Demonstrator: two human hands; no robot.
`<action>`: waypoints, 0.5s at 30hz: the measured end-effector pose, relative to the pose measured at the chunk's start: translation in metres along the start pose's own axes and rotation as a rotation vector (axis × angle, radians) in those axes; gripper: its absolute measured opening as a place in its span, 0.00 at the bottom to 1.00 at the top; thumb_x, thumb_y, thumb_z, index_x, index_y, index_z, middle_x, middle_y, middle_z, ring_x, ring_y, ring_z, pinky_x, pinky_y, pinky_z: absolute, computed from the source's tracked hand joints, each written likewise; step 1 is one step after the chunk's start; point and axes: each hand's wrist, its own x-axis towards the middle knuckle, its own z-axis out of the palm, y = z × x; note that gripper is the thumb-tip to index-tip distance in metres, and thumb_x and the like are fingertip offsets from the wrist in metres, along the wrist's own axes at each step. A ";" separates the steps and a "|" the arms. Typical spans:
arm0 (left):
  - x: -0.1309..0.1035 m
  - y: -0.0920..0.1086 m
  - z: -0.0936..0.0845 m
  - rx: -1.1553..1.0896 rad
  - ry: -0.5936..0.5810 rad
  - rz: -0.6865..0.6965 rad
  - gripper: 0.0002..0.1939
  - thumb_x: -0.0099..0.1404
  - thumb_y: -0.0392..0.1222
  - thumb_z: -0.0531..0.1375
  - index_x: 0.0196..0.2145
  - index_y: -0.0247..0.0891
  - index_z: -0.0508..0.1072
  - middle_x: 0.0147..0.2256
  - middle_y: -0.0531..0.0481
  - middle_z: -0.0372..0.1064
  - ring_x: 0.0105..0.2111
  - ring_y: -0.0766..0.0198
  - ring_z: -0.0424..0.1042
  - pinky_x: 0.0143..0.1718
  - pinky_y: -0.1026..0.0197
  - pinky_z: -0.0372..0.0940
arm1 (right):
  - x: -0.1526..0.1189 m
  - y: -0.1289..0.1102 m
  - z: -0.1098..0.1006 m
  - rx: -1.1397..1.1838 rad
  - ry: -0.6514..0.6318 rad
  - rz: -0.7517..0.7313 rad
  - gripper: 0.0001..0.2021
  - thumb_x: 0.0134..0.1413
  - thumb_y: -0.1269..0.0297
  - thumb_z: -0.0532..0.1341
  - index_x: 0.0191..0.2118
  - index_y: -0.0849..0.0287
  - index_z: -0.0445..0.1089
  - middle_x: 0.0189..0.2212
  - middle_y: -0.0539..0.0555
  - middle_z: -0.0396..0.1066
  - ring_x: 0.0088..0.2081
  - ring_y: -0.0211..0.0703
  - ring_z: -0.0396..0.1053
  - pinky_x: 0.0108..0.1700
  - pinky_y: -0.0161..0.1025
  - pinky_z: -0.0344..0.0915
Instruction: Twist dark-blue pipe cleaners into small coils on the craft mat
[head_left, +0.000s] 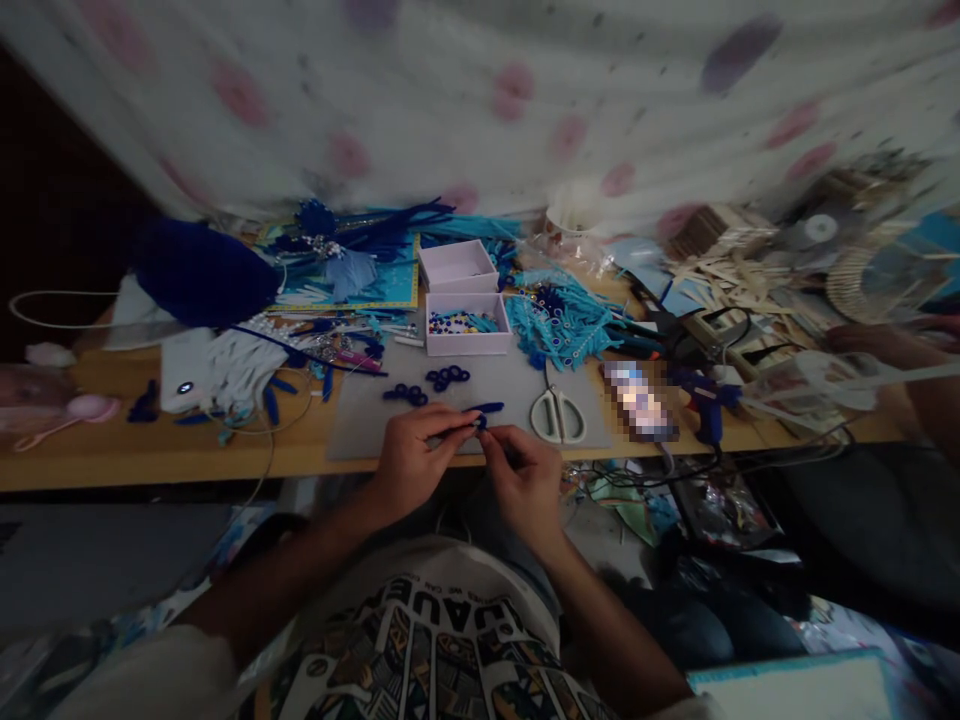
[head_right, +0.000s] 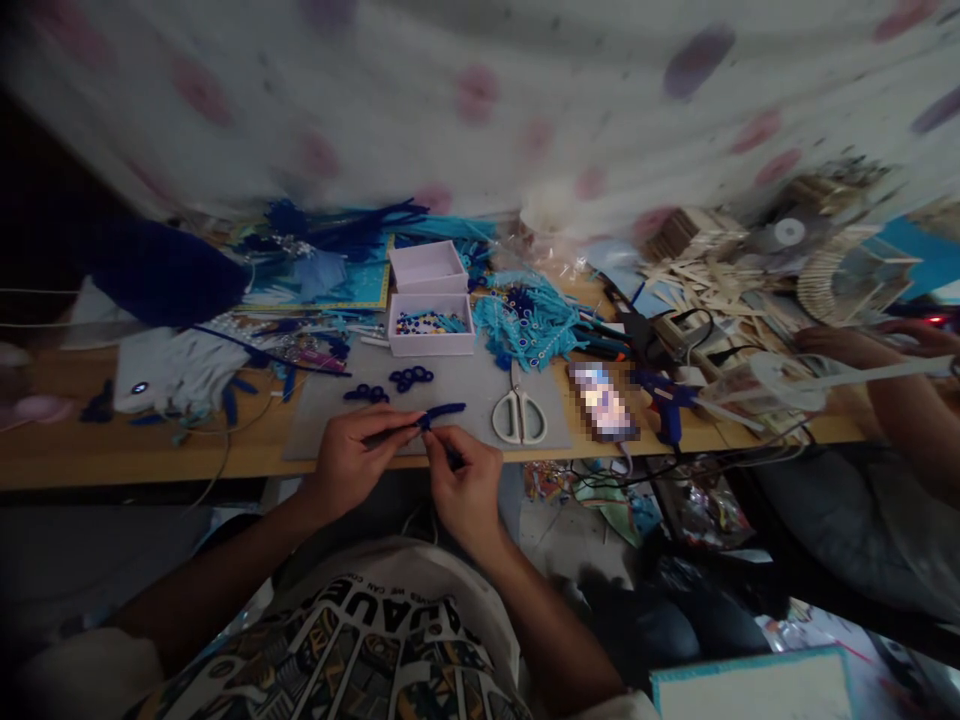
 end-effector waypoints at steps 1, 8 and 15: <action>0.000 0.000 0.001 0.014 0.001 0.025 0.07 0.61 0.38 0.66 0.38 0.40 0.84 0.35 0.45 0.80 0.36 0.59 0.76 0.41 0.59 0.72 | 0.000 0.000 0.001 0.008 0.005 0.010 0.13 0.62 0.61 0.60 0.29 0.59 0.75 0.21 0.49 0.70 0.23 0.37 0.61 0.26 0.35 0.55; -0.002 0.001 0.008 -0.226 -0.003 -0.230 0.18 0.60 0.47 0.67 0.47 0.38 0.81 0.42 0.45 0.79 0.33 0.62 0.76 0.34 0.62 0.73 | -0.004 0.001 0.003 0.137 0.047 0.096 0.12 0.61 0.58 0.61 0.29 0.58 0.72 0.22 0.49 0.68 0.25 0.38 0.62 0.29 0.35 0.57; 0.008 0.001 0.003 -0.438 -0.047 -0.385 0.14 0.54 0.46 0.72 0.37 0.37 0.82 0.36 0.48 0.78 0.33 0.63 0.75 0.30 0.65 0.71 | 0.000 0.001 -0.001 0.203 -0.059 0.156 0.13 0.59 0.57 0.62 0.27 0.59 0.71 0.20 0.47 0.63 0.24 0.37 0.56 0.27 0.35 0.52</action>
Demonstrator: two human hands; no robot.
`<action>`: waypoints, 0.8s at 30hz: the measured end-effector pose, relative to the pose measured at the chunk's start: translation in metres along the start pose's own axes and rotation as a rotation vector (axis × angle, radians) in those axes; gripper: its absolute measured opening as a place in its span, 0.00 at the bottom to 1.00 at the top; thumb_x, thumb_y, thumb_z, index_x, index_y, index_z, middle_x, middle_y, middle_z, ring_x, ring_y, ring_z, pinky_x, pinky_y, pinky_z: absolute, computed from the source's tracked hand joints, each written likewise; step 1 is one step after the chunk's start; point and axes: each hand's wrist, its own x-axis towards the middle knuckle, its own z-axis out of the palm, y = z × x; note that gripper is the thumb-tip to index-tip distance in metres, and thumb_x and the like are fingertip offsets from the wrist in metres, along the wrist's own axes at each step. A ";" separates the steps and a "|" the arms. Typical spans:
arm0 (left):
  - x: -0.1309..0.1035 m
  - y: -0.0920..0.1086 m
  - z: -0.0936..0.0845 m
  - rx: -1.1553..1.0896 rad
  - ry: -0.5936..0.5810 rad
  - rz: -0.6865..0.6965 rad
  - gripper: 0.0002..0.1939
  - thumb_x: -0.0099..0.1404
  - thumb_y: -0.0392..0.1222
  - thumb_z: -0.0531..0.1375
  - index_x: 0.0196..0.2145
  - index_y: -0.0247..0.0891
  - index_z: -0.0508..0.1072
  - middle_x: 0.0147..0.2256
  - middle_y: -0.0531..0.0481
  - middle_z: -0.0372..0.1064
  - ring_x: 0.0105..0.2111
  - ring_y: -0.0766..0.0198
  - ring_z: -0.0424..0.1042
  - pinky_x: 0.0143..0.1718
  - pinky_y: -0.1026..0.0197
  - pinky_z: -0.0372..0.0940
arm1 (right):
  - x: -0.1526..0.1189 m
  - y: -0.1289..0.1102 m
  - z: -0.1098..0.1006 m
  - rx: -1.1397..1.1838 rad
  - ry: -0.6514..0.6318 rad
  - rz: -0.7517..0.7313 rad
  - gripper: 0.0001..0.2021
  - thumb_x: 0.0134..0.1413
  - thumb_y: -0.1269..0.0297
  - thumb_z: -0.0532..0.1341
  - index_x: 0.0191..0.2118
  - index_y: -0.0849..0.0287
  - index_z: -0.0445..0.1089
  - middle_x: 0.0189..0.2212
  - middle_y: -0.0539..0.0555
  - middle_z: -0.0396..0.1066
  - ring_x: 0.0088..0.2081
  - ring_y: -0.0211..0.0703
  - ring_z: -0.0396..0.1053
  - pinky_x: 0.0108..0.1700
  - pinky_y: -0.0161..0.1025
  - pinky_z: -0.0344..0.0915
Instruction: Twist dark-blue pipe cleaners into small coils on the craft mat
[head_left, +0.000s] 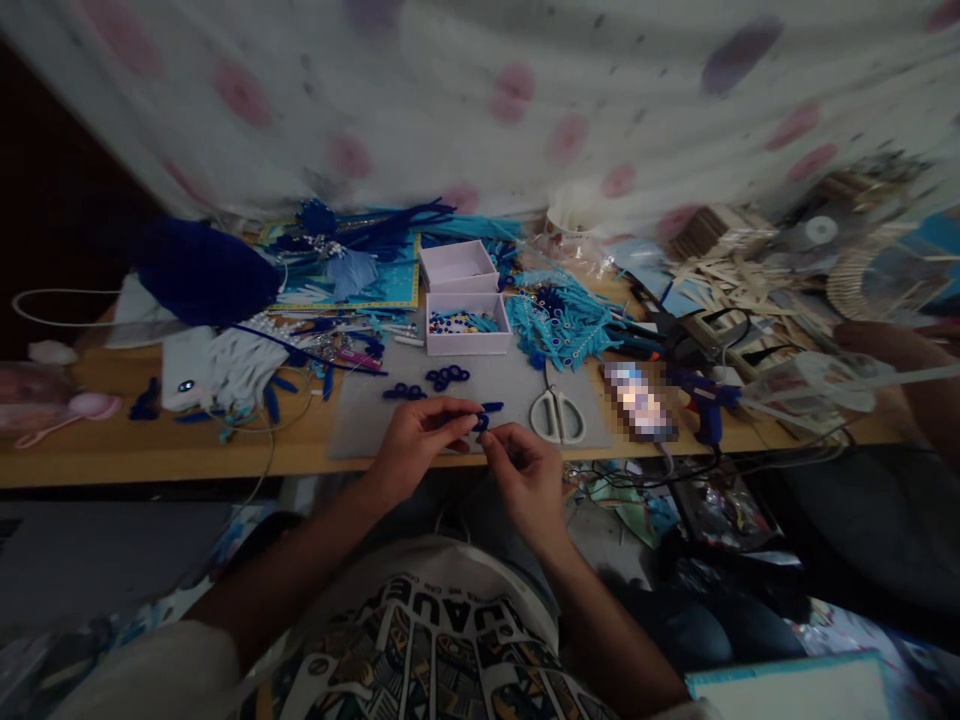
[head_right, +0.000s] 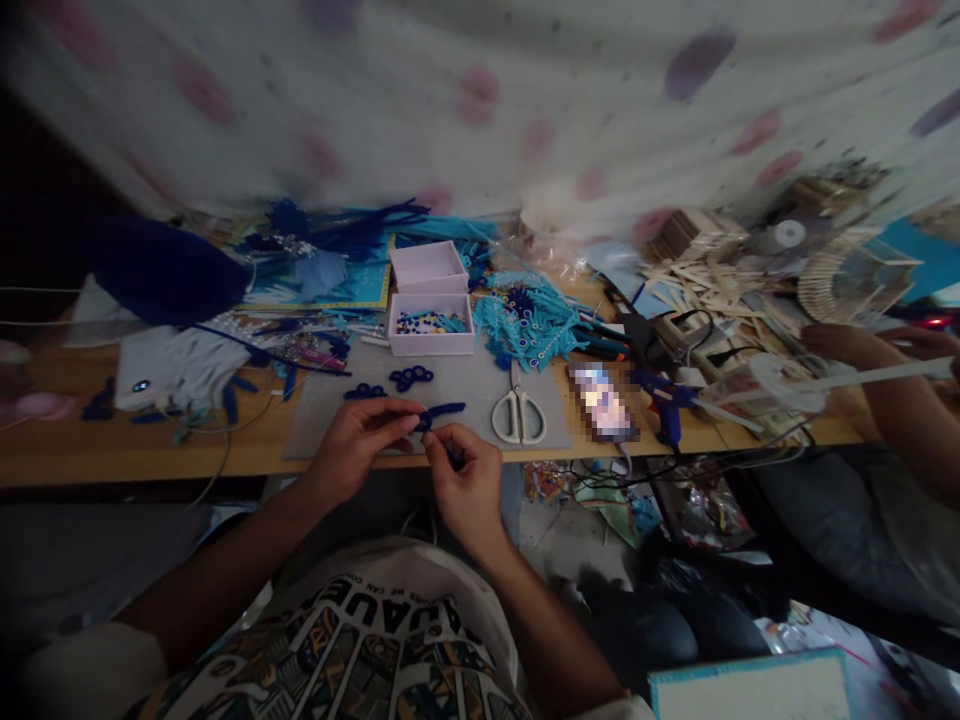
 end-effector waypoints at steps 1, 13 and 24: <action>0.002 0.001 -0.001 -0.027 -0.013 -0.031 0.14 0.52 0.45 0.72 0.36 0.37 0.82 0.34 0.49 0.78 0.32 0.64 0.74 0.30 0.66 0.71 | 0.001 0.000 -0.001 0.000 -0.029 0.004 0.13 0.58 0.58 0.62 0.27 0.59 0.71 0.20 0.47 0.63 0.24 0.36 0.56 0.27 0.35 0.51; 0.002 -0.005 0.001 -0.441 -0.124 -0.366 0.18 0.48 0.38 0.76 0.38 0.34 0.82 0.30 0.49 0.75 0.26 0.72 0.69 0.19 0.75 0.57 | 0.011 0.000 -0.010 0.125 -0.189 0.082 0.13 0.55 0.56 0.65 0.27 0.60 0.74 0.22 0.49 0.70 0.25 0.37 0.62 0.29 0.34 0.55; -0.010 -0.016 0.010 -0.117 -0.026 0.026 0.17 0.54 0.46 0.72 0.40 0.36 0.81 0.30 0.47 0.78 0.23 0.69 0.69 0.18 0.70 0.57 | 0.014 -0.009 -0.028 0.275 -0.361 0.219 0.18 0.51 0.51 0.69 0.23 0.60 0.69 0.16 0.43 0.54 0.20 0.30 0.46 0.23 0.33 0.43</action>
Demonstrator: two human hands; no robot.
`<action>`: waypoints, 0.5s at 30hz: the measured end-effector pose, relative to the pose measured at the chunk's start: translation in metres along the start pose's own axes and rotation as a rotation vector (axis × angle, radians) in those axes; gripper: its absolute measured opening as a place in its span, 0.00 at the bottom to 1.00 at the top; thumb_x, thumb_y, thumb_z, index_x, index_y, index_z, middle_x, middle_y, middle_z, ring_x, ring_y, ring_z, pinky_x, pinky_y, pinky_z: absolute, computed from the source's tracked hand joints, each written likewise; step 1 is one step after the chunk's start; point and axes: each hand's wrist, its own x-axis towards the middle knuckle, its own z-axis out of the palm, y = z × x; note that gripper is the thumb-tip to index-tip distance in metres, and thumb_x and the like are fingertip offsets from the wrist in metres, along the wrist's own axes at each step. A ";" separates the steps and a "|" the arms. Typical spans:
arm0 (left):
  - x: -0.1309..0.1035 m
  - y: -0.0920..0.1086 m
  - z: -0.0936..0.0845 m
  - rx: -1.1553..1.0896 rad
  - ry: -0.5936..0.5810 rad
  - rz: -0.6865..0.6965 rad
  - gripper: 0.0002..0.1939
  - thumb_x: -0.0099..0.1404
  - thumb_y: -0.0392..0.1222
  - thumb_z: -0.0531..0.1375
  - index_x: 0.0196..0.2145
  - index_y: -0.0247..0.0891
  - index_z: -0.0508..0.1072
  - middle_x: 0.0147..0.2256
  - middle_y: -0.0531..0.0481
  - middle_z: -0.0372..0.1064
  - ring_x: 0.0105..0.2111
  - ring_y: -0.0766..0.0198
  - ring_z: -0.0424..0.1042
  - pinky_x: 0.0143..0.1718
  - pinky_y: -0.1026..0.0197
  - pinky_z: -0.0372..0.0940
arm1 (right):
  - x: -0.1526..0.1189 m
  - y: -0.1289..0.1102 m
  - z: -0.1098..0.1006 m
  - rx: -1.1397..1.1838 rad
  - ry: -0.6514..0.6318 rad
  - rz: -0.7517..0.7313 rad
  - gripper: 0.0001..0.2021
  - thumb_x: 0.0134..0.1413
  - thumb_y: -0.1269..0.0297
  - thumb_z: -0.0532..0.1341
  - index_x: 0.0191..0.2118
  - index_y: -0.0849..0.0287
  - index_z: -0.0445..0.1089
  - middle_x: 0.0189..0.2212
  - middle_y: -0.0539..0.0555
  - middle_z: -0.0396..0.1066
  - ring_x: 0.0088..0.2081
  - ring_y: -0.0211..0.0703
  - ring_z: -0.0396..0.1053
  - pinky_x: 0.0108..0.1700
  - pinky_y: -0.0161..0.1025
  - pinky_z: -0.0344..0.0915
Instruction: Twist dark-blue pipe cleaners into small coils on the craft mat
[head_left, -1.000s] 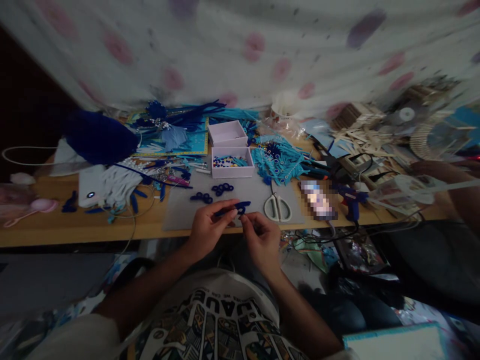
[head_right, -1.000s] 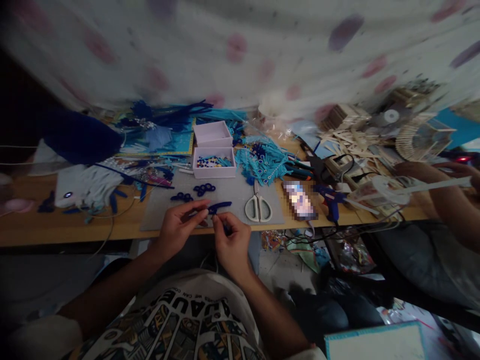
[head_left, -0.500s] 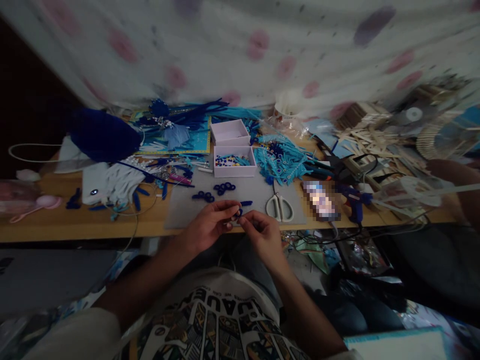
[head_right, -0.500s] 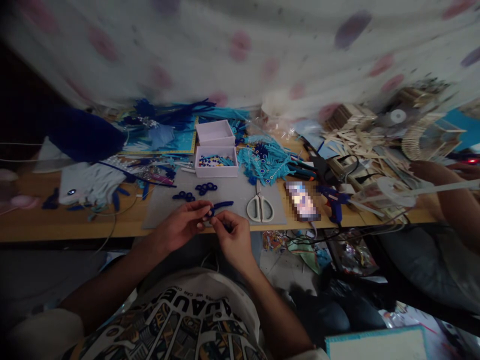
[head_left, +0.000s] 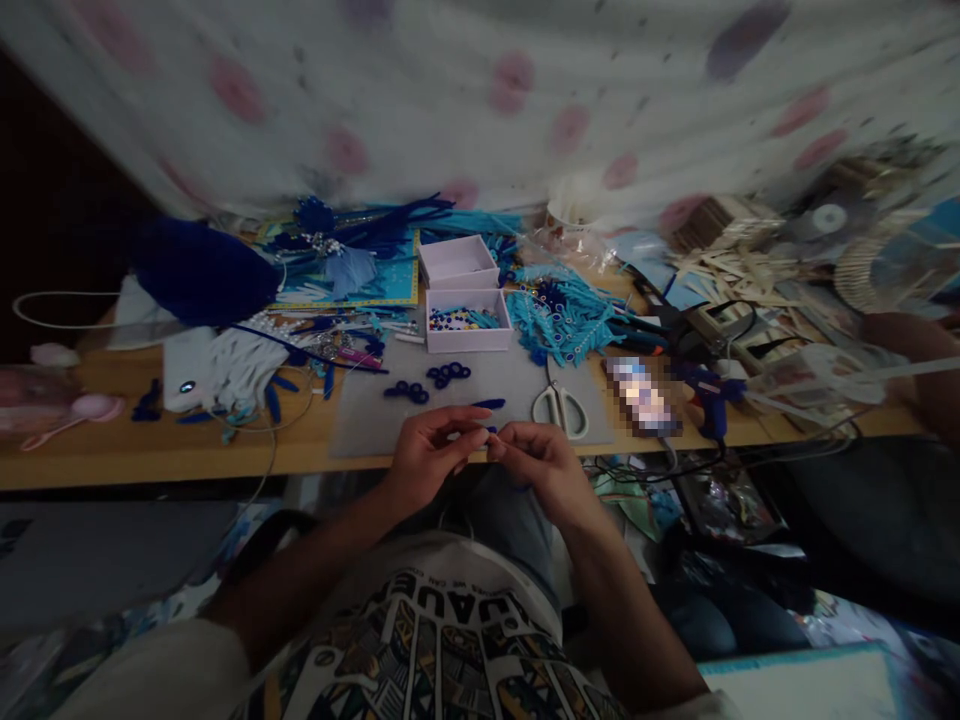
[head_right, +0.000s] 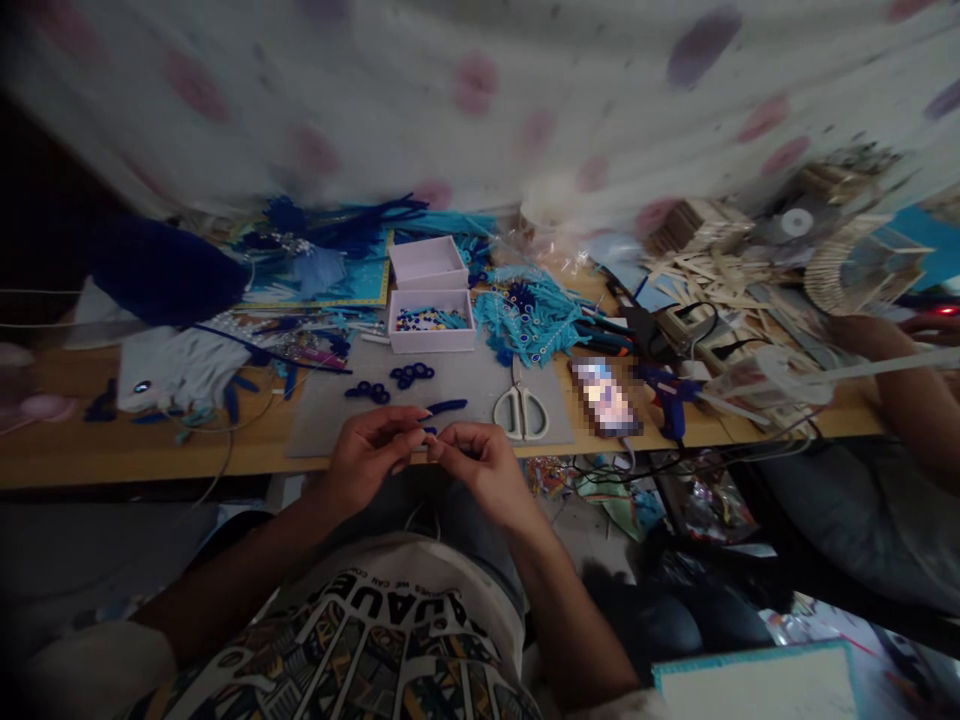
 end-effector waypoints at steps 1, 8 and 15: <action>-0.001 -0.002 0.001 -0.033 0.010 -0.001 0.17 0.54 0.46 0.72 0.40 0.36 0.81 0.30 0.47 0.78 0.23 0.70 0.69 0.18 0.71 0.56 | 0.000 0.000 -0.001 0.032 -0.015 0.020 0.18 0.51 0.51 0.69 0.23 0.60 0.69 0.16 0.43 0.53 0.19 0.30 0.45 0.22 0.33 0.42; -0.005 -0.009 0.005 -0.252 0.021 -0.066 0.21 0.49 0.45 0.75 0.41 0.38 0.80 0.19 0.56 0.70 0.15 0.77 0.57 0.16 0.72 0.50 | 0.001 0.001 0.000 0.205 -0.079 0.138 0.16 0.47 0.54 0.71 0.25 0.63 0.72 0.15 0.43 0.55 0.18 0.28 0.43 0.20 0.34 0.36; -0.006 -0.015 -0.002 -0.055 0.053 0.036 0.24 0.51 0.46 0.74 0.46 0.39 0.80 0.28 0.49 0.80 0.15 0.73 0.63 0.15 0.69 0.57 | 0.003 0.001 0.001 0.254 -0.119 0.183 0.13 0.43 0.59 0.73 0.24 0.64 0.74 0.14 0.43 0.56 0.17 0.26 0.43 0.19 0.33 0.35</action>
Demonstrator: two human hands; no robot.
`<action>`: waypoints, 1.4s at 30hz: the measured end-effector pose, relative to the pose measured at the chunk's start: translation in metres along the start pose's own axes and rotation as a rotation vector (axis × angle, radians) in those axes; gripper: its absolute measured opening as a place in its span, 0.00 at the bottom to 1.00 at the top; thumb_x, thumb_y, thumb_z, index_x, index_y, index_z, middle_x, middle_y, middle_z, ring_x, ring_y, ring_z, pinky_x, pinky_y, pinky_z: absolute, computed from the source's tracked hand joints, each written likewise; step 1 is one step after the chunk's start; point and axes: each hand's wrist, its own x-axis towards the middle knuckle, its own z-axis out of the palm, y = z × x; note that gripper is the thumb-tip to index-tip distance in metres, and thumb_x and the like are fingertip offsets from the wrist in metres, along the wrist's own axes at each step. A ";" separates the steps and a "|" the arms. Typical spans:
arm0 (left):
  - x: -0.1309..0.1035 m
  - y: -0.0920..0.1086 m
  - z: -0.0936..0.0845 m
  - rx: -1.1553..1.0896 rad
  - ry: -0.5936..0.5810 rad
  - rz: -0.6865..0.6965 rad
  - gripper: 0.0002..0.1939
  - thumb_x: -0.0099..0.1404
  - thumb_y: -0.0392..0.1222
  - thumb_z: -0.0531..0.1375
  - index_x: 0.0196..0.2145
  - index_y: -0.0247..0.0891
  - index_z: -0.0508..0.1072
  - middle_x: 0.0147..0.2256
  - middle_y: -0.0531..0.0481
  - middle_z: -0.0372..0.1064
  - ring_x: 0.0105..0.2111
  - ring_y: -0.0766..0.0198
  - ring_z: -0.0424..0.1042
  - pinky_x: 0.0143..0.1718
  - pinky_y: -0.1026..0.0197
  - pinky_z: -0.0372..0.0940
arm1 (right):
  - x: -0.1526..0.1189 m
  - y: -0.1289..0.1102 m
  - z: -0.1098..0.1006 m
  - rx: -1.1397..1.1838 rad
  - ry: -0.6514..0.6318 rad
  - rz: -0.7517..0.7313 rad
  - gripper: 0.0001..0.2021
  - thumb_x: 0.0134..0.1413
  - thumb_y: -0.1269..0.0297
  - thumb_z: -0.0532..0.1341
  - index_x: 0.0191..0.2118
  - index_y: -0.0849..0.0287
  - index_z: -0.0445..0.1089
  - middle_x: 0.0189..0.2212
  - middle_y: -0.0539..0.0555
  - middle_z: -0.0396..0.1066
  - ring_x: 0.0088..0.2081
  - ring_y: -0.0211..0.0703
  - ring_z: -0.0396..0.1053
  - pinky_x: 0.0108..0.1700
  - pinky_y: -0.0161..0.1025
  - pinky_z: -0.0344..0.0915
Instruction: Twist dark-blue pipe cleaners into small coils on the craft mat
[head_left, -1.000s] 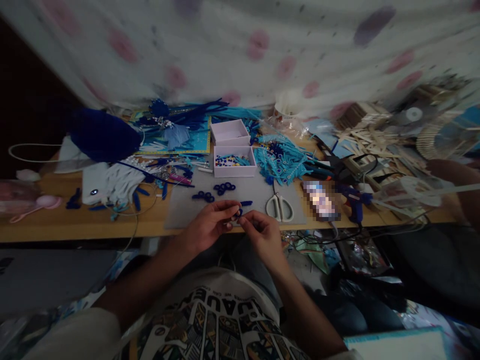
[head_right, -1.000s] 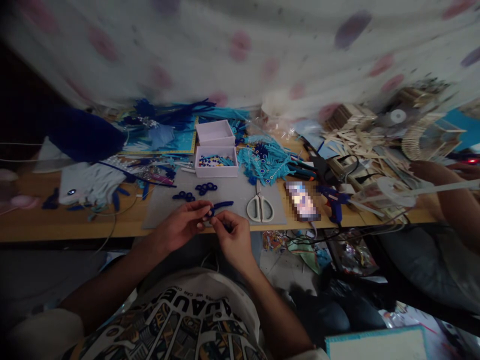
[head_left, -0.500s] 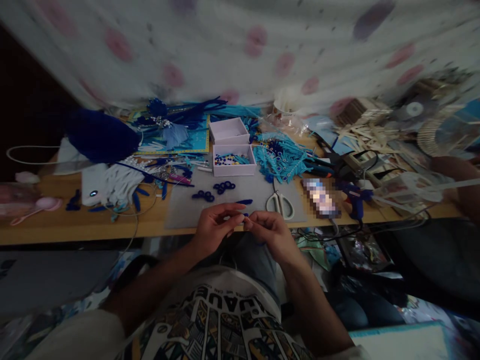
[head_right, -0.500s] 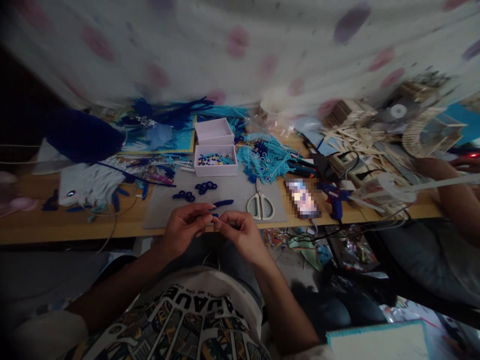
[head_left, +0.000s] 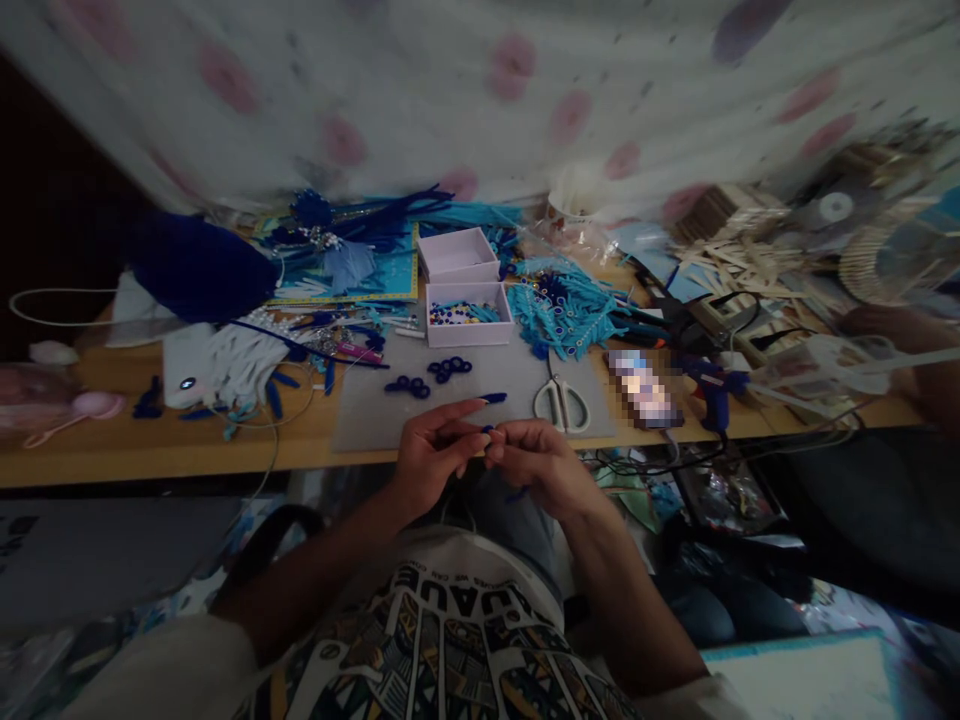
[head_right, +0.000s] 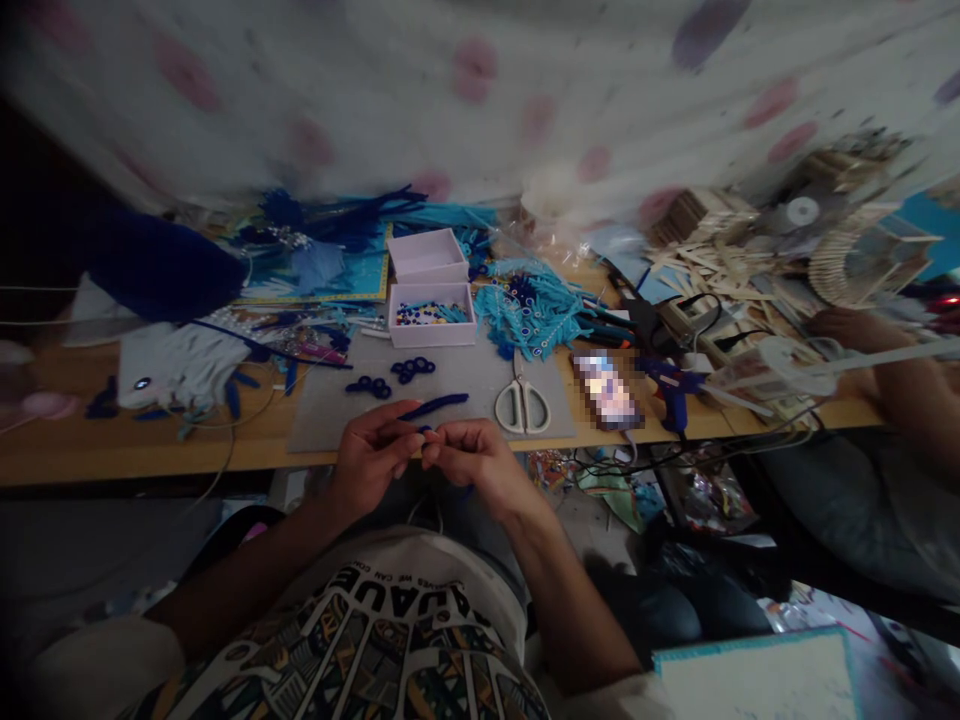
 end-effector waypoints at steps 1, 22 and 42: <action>-0.001 -0.001 -0.001 0.050 0.011 0.044 0.23 0.52 0.47 0.73 0.46 0.40 0.80 0.29 0.49 0.80 0.16 0.71 0.66 0.16 0.68 0.59 | 0.000 0.000 0.000 0.021 -0.001 0.008 0.13 0.43 0.59 0.73 0.24 0.64 0.74 0.15 0.43 0.57 0.16 0.26 0.43 0.19 0.32 0.35; -0.015 0.040 -0.022 0.128 -0.309 0.009 0.37 0.65 0.48 0.62 0.68 0.49 0.55 0.47 0.41 0.78 0.16 0.72 0.59 0.18 0.66 0.57 | -0.014 -0.001 0.003 -0.773 0.189 -0.426 0.12 0.62 0.61 0.61 0.28 0.60 0.72 0.21 0.48 0.63 0.23 0.35 0.56 0.28 0.35 0.50; -0.018 0.030 -0.013 -0.179 0.030 -0.195 0.19 0.56 0.47 0.71 0.43 0.38 0.78 0.31 0.48 0.79 0.24 0.65 0.74 0.24 0.65 0.69 | -0.028 0.002 0.013 -1.038 0.349 -0.544 0.10 0.64 0.62 0.59 0.35 0.58 0.77 0.27 0.54 0.74 0.28 0.41 0.67 0.32 0.37 0.58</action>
